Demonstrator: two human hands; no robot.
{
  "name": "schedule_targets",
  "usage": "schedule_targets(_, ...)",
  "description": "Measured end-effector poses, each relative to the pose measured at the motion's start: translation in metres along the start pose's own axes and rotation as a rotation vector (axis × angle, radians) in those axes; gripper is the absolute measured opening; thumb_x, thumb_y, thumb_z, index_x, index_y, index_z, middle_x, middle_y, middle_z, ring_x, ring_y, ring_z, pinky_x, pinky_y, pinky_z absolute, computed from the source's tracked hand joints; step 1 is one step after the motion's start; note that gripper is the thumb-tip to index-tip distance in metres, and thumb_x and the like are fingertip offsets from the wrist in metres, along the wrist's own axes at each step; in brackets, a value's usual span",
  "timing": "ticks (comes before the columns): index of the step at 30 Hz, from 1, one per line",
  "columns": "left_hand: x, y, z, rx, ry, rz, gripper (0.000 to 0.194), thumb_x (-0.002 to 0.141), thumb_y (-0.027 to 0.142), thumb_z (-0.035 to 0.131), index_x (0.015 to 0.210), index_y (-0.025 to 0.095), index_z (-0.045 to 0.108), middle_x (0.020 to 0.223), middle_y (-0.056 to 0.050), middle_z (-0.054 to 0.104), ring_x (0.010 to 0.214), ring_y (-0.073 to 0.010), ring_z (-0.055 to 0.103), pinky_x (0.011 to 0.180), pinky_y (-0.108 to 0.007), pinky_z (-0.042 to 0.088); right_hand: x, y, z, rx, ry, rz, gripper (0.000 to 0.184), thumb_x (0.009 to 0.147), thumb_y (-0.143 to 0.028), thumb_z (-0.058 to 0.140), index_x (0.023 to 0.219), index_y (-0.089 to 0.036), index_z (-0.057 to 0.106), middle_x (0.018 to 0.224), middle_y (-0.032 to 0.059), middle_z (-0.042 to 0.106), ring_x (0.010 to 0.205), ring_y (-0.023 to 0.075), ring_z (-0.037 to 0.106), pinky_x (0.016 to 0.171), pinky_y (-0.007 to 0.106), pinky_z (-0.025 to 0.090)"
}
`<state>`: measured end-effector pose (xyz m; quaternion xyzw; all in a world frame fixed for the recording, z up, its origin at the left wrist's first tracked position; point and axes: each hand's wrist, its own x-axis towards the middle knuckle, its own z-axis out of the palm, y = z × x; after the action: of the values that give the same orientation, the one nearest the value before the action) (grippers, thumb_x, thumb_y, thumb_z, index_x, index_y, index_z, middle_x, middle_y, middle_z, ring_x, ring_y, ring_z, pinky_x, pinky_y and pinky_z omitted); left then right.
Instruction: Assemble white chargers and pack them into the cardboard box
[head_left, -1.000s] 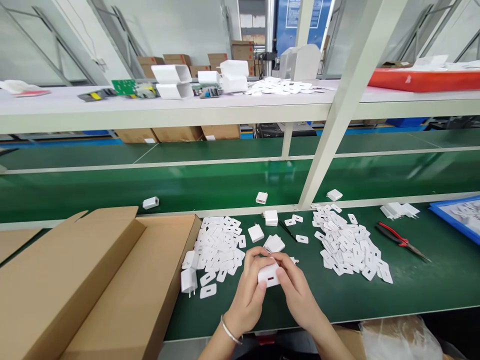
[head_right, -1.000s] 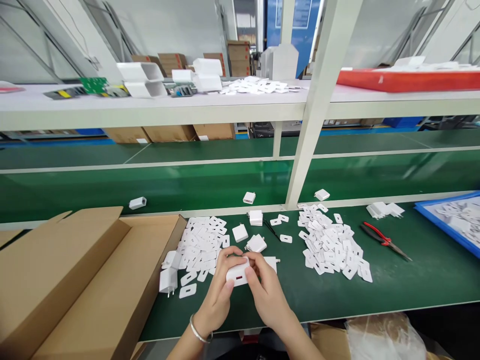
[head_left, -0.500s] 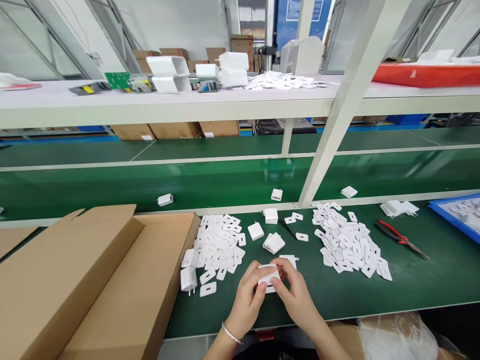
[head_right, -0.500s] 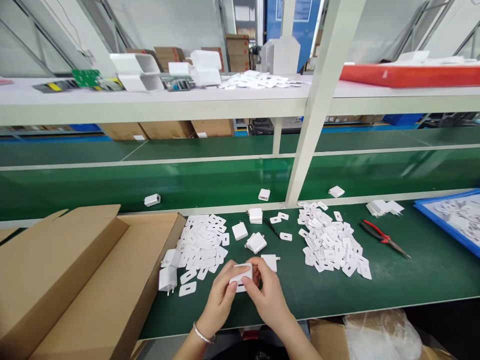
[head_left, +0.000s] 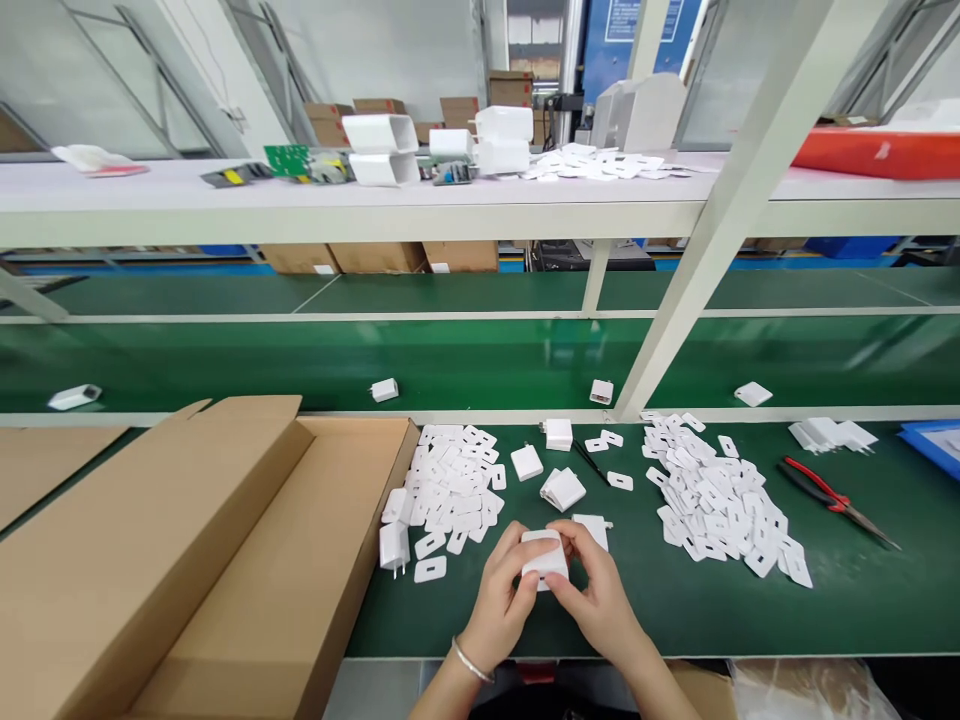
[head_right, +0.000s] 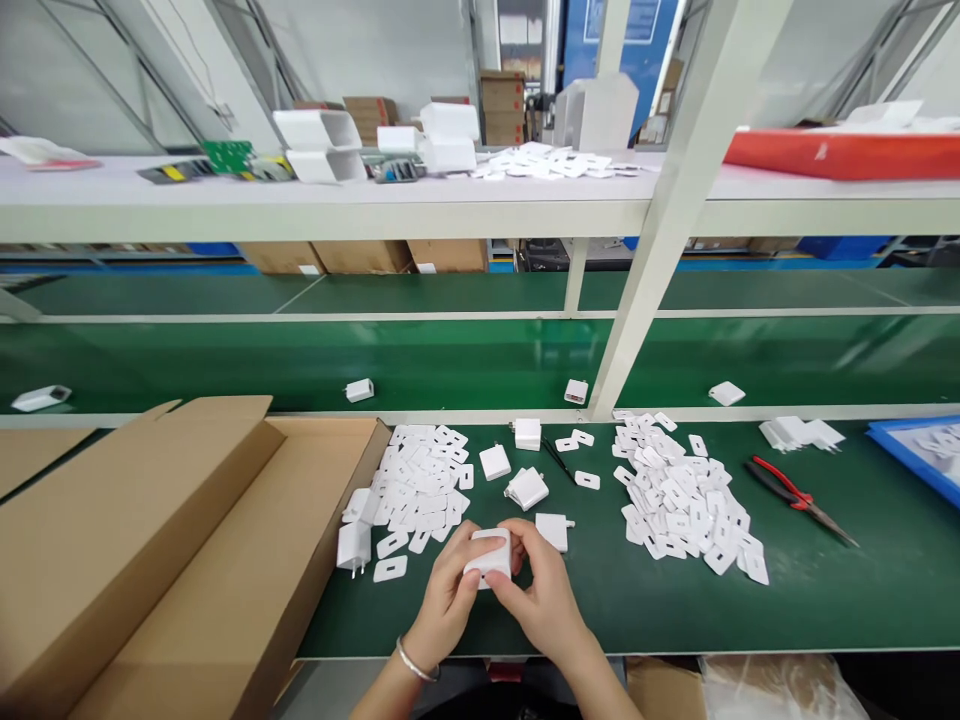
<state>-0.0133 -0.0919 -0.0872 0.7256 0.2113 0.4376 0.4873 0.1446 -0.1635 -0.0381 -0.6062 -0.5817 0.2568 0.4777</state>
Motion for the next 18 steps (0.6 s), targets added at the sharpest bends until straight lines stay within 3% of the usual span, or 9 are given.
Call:
schedule_targets(2, -0.005, -0.001, -0.001, -0.045, 0.009, 0.007, 0.045, 0.107, 0.056, 0.045, 0.135, 0.029, 0.068, 0.108, -0.009, 0.062, 0.097, -0.0247, 0.062, 0.082, -0.036, 0.053, 0.0, -0.001, -0.004, -0.037, -0.021, -0.058, 0.05, 0.098, -0.063, 0.063, 0.128, -0.023, 0.063, 0.099, 0.0065, 0.07, 0.082, 0.0211, 0.065, 0.073, 0.031, 0.054)
schedule_targets(6, -0.01, 0.003, -0.006, -0.274, -0.023, -0.166, 0.071, 0.098, 0.071, 0.055, 0.152, 0.027, 0.043, 0.132, -0.014, 0.06, 0.112, -0.0294, 0.065, 0.095, -0.042, 0.055, 0.002, -0.004, -0.008, -0.057, -0.014, -0.15, 0.056, 0.097, -0.07, 0.061, 0.128, -0.023, 0.064, 0.103, 0.0085, 0.072, 0.081, 0.0218, 0.066, 0.071, 0.031, 0.054)
schedule_targets(10, -0.005, 0.006, -0.008, -0.317, -0.04, -0.163, 0.062, 0.096, 0.072, 0.056, 0.134, 0.023, 0.056, 0.124, -0.013, 0.06, 0.113, -0.0295, 0.061, 0.096, -0.041, 0.051, 0.002, 0.0, -0.005, -0.072, 0.034, -0.183, 0.057, 0.097, -0.071, 0.06, 0.127, -0.023, 0.064, 0.102, 0.0082, 0.073, 0.08, 0.0217, 0.068, 0.071, 0.031, 0.057)
schedule_targets(15, -0.004, 0.0, 0.006, -0.213, 0.152, -0.104, 0.052, 0.098, 0.066, 0.058, 0.12, 0.02, 0.062, 0.109, -0.009, 0.06, 0.1, -0.0248, 0.058, 0.09, -0.037, 0.046, -0.007, 0.027, 0.005, -0.03, 0.056, -0.16, 0.051, 0.102, -0.061, 0.057, 0.135, -0.023, 0.063, 0.122, 0.013, 0.074, 0.105, 0.0284, 0.074, 0.084, 0.032, 0.063)
schedule_targets(18, 0.0, -0.015, 0.018, -0.224, 0.257, -0.088, 0.053, 0.096, 0.069, 0.058, 0.111, 0.018, 0.062, 0.099, -0.007, 0.057, 0.089, -0.0204, 0.053, 0.082, -0.033, 0.043, -0.006, 0.056, 0.015, 0.026, 0.065, -0.035, 0.039, 0.101, -0.052, 0.062, 0.128, -0.025, 0.068, 0.126, 0.012, 0.074, 0.108, 0.0293, 0.075, 0.082, 0.029, 0.063)
